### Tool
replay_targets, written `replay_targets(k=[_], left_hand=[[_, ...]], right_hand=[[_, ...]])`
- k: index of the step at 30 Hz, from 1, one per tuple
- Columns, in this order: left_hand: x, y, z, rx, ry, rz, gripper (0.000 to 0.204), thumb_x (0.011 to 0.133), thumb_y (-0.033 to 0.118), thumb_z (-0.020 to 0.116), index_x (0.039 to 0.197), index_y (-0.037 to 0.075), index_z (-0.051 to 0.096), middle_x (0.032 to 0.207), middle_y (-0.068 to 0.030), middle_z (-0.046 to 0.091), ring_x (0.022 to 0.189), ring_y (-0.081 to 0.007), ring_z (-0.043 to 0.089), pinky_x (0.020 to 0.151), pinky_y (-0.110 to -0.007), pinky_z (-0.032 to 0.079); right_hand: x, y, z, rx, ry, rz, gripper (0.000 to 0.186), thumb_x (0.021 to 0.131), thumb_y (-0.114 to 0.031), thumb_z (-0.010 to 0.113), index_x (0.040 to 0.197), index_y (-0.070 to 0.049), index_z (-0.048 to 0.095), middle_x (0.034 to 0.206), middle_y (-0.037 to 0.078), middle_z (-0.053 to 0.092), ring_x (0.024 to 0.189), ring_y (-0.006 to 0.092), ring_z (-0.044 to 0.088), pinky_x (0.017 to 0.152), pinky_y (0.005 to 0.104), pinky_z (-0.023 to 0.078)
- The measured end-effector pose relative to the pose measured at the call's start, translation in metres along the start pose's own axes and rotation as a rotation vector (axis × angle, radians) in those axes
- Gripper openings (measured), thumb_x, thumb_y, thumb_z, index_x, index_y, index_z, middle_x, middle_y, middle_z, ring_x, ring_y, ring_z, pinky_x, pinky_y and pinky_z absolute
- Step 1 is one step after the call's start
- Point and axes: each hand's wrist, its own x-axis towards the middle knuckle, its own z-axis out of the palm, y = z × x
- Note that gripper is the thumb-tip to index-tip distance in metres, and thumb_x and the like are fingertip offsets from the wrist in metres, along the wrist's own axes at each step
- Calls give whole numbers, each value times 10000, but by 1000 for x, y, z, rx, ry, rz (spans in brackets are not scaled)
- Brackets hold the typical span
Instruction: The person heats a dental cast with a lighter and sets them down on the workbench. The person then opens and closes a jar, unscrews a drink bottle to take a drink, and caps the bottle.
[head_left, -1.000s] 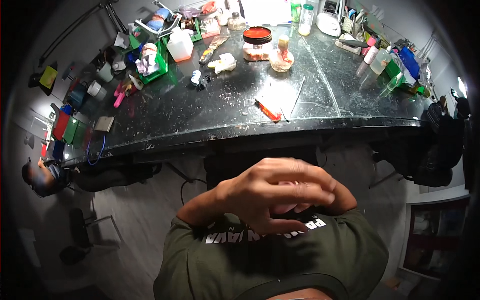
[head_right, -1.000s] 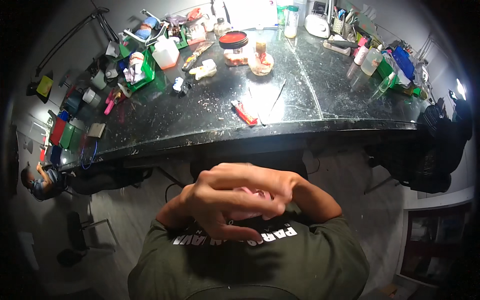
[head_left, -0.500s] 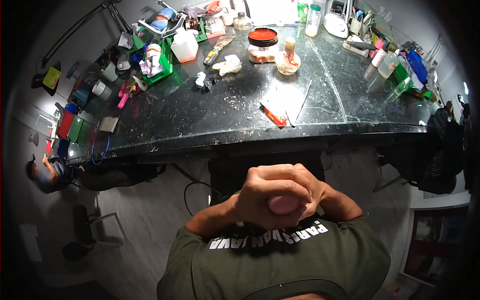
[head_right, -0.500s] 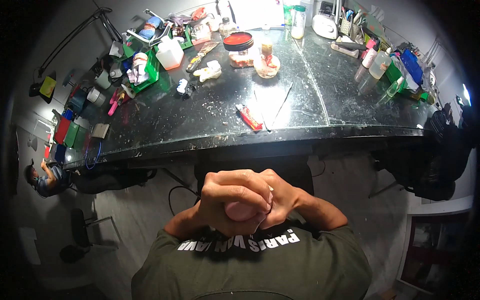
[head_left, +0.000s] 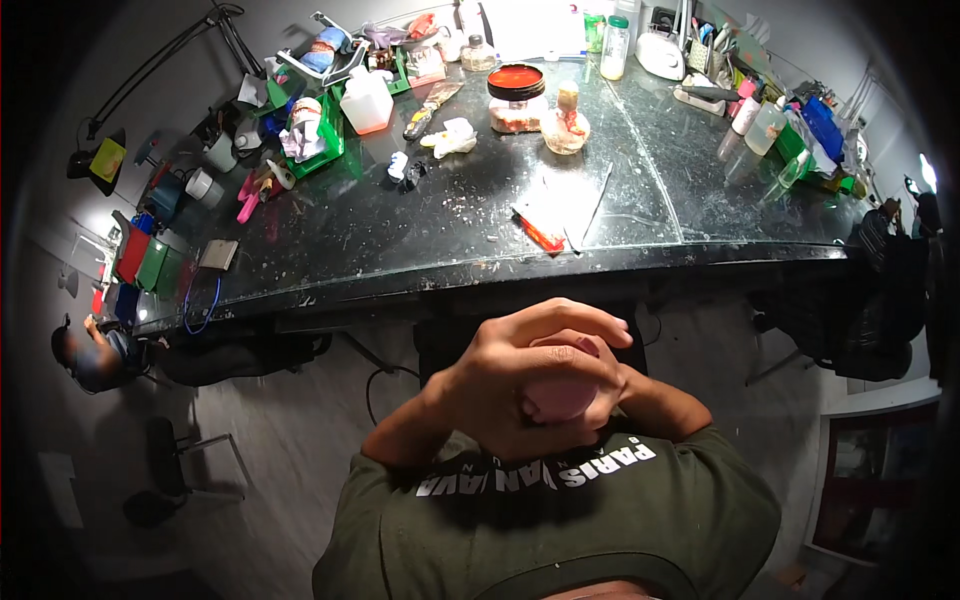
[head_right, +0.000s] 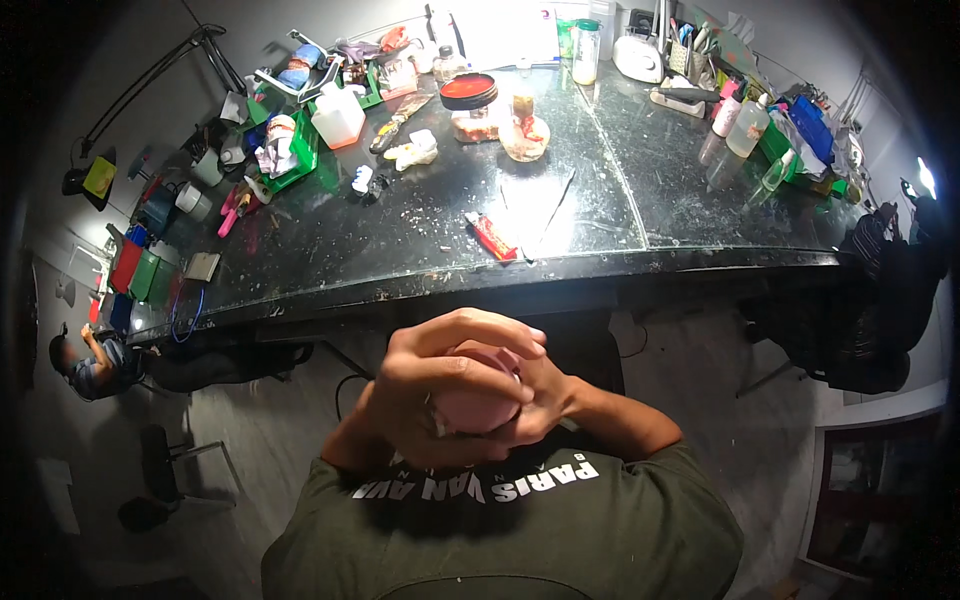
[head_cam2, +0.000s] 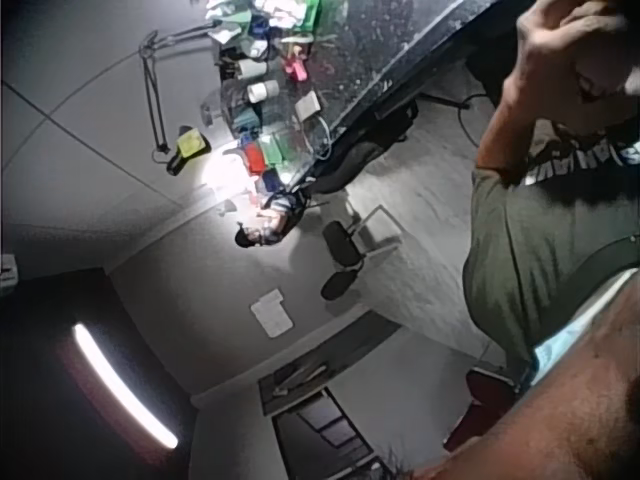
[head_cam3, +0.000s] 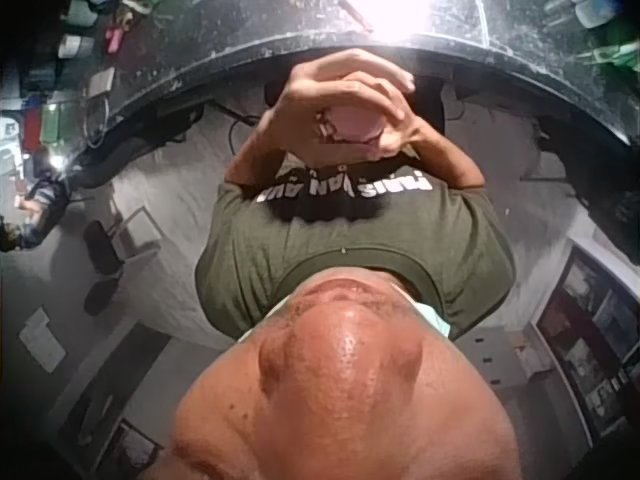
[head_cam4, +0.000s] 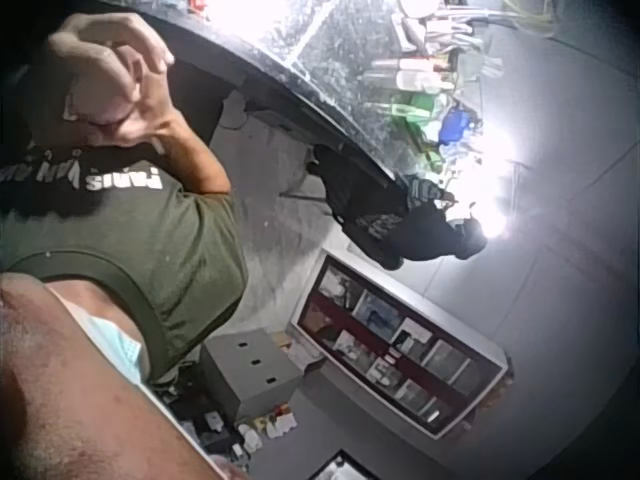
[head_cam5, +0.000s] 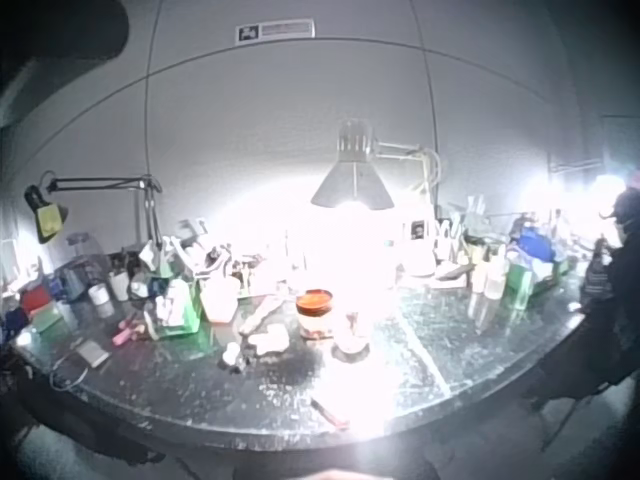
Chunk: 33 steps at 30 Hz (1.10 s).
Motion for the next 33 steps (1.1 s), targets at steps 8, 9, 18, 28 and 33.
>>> replay_targets(k=[8, 9, 18, 28, 33], left_hand=[[-4, -10, -1, -28, -76, -128, 184, 736, 82, 827, 907, 67, 762, 893, -86, 720, 818, -238, 724, 714, -358, 588], [-7, -5, 3, 85, 7, -181, 206, 725, 87, 835, 910, 63, 749, 893, -90, 709, 820, -240, 719, 724, -354, 587], [-10, 13, -35, 116, -252, -278, 664, 583, 19, 902, 1220, 72, 722, 1257, -144, 657, 1146, -299, 675, 972, -399, 575], [-12, 14, -24, 695, 32, -249, 622, 619, 387, 982, 1095, 58, 754, 843, -85, 649, 708, -218, 653, 615, -339, 526], [-14, 11, -14, 766, 130, -252, 569, 612, 387, 974, 1002, 52, 731, 786, -62, 552, 631, -193, 568, 562, -332, 478]], right_hand=[[-13, 11, -14, -172, 9, 17, 509, 701, -206, 897, 1116, 0, 686, 1075, 93, 708, 992, 198, 718, 854, 343, 602], [-17, 14, -15, -165, 9, 43, 460, 718, -194, 891, 1085, -2, 691, 1030, 82, 721, 937, 178, 727, 800, 318, 605], [-13, 11, -5, -99, 79, 130, 530, 638, -120, 876, 1124, -5, 700, 1054, 92, 733, 967, 176, 729, 857, 316, 597], [3, -3, -1, -453, 136, -56, 625, 809, -287, 850, 1225, 66, 545, 1039, 180, 725, 899, 245, 757, 786, 356, 612], [-4, 4, -3, -527, 186, -2, 543, 763, -185, 805, 1180, 47, 545, 917, 155, 691, 757, 237, 725, 681, 335, 563]])
